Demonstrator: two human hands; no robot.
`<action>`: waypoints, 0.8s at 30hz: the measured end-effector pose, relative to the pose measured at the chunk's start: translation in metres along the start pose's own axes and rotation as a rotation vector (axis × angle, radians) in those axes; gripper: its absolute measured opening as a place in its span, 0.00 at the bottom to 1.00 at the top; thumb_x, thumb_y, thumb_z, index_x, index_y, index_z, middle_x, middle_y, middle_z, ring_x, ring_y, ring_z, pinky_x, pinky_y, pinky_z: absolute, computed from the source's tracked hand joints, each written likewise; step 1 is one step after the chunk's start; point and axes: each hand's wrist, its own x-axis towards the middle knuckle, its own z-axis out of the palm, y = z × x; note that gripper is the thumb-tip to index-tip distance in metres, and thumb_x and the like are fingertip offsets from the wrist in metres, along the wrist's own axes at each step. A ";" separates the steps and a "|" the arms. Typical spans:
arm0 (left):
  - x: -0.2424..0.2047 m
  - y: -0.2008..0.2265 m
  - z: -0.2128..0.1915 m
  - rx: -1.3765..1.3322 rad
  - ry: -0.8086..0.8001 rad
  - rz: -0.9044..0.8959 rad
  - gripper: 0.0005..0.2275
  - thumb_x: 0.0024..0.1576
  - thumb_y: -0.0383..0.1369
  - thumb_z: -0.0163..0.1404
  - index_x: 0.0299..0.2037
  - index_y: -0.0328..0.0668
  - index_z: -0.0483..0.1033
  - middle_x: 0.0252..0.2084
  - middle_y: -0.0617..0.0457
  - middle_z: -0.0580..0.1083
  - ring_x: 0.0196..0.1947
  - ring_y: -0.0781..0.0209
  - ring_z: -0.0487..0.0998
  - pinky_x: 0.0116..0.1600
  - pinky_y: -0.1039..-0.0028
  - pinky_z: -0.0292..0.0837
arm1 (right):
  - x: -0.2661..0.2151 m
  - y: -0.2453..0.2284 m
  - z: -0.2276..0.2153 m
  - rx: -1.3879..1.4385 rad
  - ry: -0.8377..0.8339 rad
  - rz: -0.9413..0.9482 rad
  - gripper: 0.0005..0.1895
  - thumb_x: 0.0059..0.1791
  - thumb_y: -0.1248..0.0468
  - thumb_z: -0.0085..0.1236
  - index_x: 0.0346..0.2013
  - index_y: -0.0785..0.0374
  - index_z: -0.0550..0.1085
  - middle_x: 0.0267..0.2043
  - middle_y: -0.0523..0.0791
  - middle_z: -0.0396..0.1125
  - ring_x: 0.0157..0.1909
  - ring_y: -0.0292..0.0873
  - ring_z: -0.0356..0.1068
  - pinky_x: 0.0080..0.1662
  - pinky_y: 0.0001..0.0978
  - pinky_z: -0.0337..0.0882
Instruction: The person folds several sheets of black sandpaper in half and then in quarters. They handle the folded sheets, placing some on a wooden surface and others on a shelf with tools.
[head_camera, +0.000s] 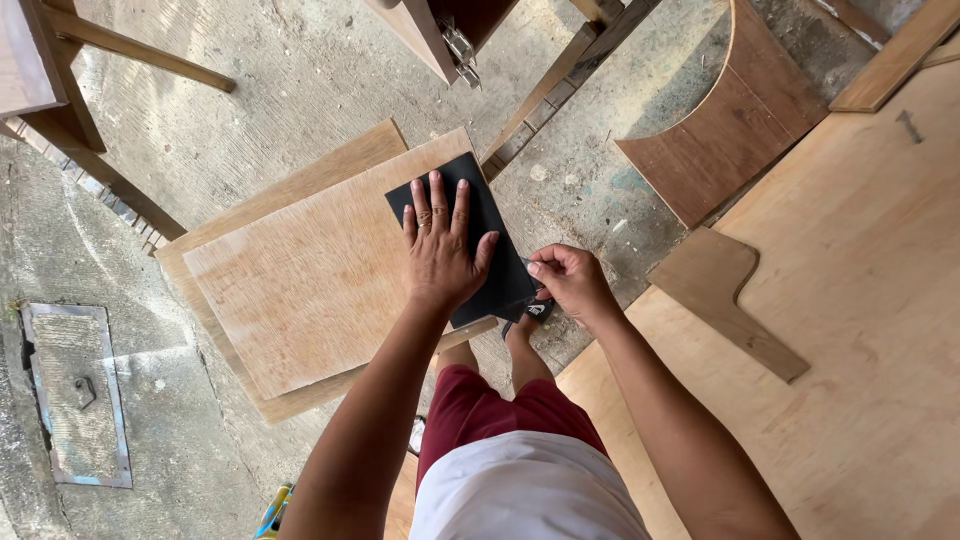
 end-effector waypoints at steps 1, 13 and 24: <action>0.002 0.002 -0.001 -0.003 -0.010 0.036 0.37 0.63 0.59 0.35 0.78 0.52 0.43 0.80 0.40 0.39 0.79 0.36 0.32 0.76 0.47 0.32 | -0.001 -0.003 -0.002 0.011 0.014 -0.007 0.08 0.50 0.70 0.61 0.42 0.72 0.78 0.28 0.49 0.70 0.29 0.36 0.73 0.33 0.28 0.82; 0.005 0.005 -0.003 0.045 -0.018 0.070 0.37 0.63 0.60 0.35 0.78 0.54 0.43 0.80 0.43 0.40 0.79 0.38 0.34 0.75 0.48 0.34 | 0.011 0.041 0.002 0.144 0.237 -0.046 0.07 0.51 0.68 0.61 0.42 0.70 0.77 0.28 0.48 0.72 0.29 0.35 0.73 0.35 0.25 0.80; 0.005 0.003 -0.001 0.053 -0.017 0.069 0.37 0.62 0.60 0.35 0.78 0.55 0.42 0.80 0.44 0.39 0.79 0.39 0.33 0.75 0.48 0.35 | 0.033 0.028 -0.007 0.200 0.310 -0.084 0.07 0.51 0.68 0.61 0.42 0.69 0.77 0.29 0.48 0.72 0.29 0.37 0.73 0.35 0.26 0.80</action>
